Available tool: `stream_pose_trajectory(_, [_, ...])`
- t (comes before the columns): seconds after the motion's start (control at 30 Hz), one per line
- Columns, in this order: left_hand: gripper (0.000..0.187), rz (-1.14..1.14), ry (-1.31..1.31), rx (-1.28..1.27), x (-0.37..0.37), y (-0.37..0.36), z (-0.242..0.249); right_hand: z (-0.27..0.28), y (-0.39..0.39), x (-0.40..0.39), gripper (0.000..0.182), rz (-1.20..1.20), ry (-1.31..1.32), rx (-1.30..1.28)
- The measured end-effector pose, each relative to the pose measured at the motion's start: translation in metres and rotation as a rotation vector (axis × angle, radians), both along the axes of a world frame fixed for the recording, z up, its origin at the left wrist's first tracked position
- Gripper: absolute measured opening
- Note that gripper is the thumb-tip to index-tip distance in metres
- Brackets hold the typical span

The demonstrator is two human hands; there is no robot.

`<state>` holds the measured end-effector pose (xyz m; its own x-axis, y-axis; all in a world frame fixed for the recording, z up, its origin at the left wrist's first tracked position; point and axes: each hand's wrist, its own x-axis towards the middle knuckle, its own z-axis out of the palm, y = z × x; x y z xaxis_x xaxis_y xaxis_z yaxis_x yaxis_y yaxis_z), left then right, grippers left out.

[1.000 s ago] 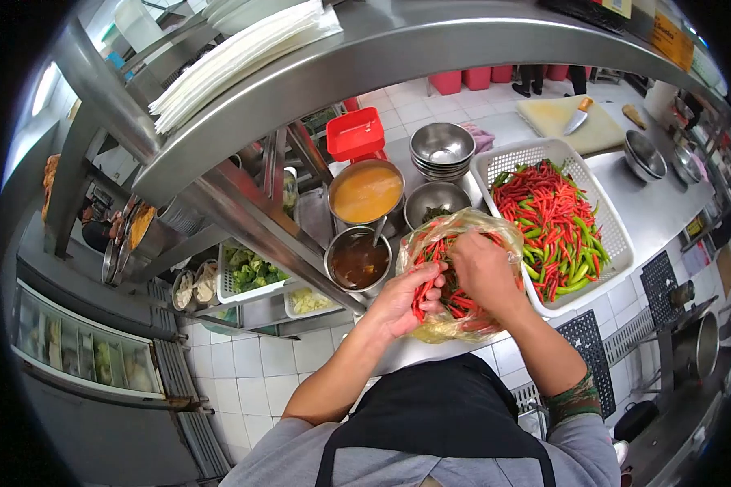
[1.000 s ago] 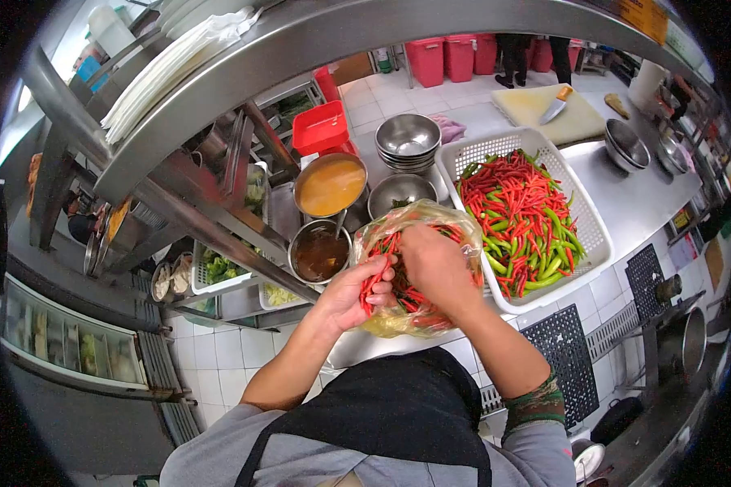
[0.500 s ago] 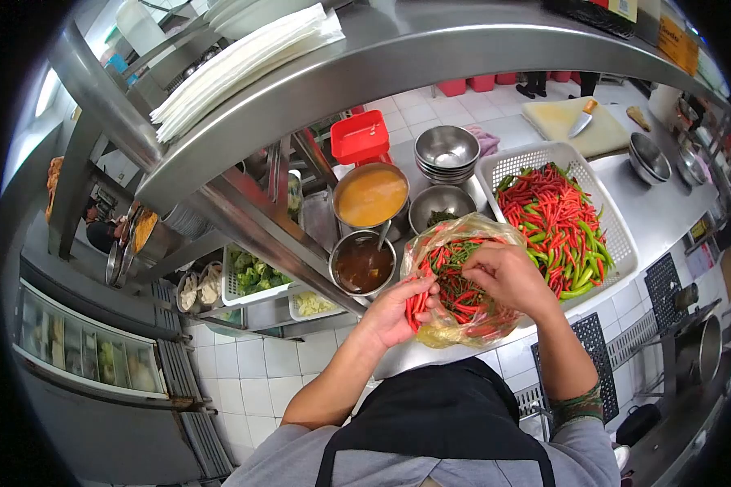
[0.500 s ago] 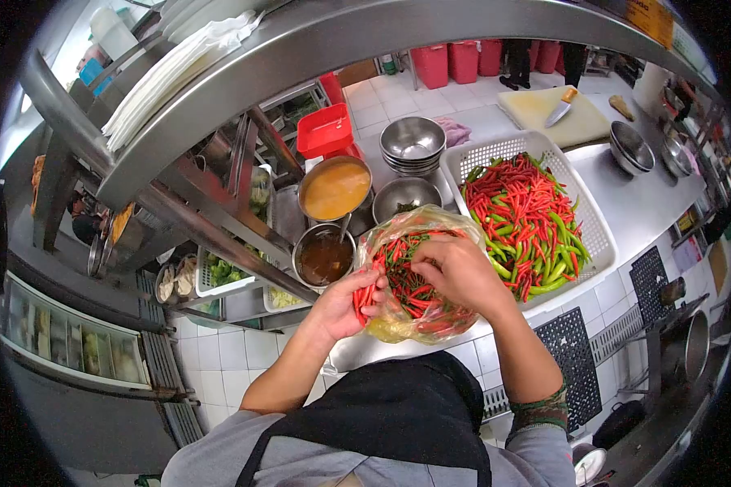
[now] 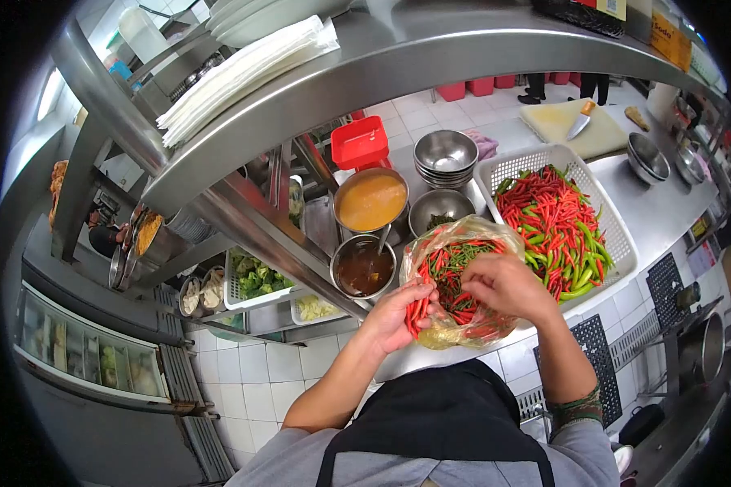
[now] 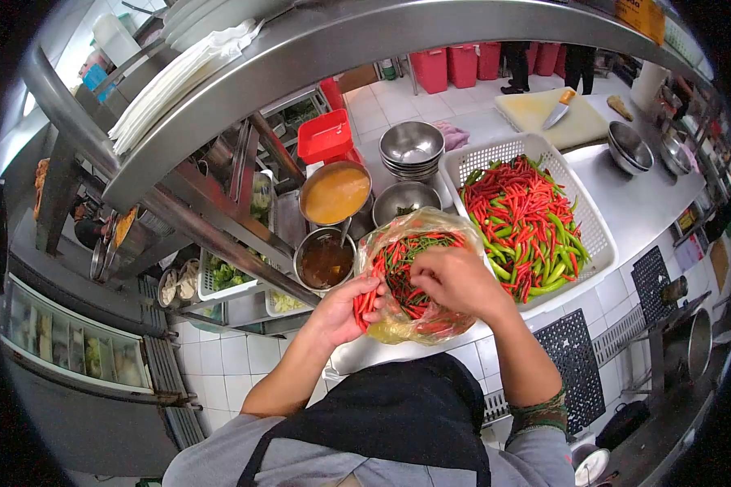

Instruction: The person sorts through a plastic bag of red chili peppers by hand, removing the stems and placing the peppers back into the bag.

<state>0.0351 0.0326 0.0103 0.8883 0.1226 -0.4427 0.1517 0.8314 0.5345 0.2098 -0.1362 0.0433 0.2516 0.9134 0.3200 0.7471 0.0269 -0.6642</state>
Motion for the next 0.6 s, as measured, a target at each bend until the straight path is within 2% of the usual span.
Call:
stream_pose_trajectory(0.1, [0.012, 0.013, 0.026, 0.020, 0.000, -0.002, 0.003, 0.016, -0.002, -0.004, 0.008, -0.100, 0.131, 0.174])
stream_pose_trajectory(0.2, [0.012, 0.011, 0.009, -0.004, 0.001, -0.005, 0.001, 0.016, -0.004, -0.006, 0.014, -0.119, 0.084, 0.113])
stream_pose_trajectory(0.3, [0.013, 0.028, 0.029, -0.006, 0.002, -0.007, 0.001, -0.002, -0.006, -0.007, 0.020, 0.000, -0.078, -0.087])
stream_pose_trajectory(0.4, [0.014, 0.029, 0.012, -0.021, 0.001, -0.006, -0.001, -0.021, -0.007, -0.013, 0.022, 0.098, -0.134, -0.397])
stream_pose_trajectory(0.6, [0.014, 0.045, -0.023, -0.017, -0.005, -0.004, -0.005, -0.029, -0.005, -0.014, 0.016, 0.052, -0.173, -0.493])
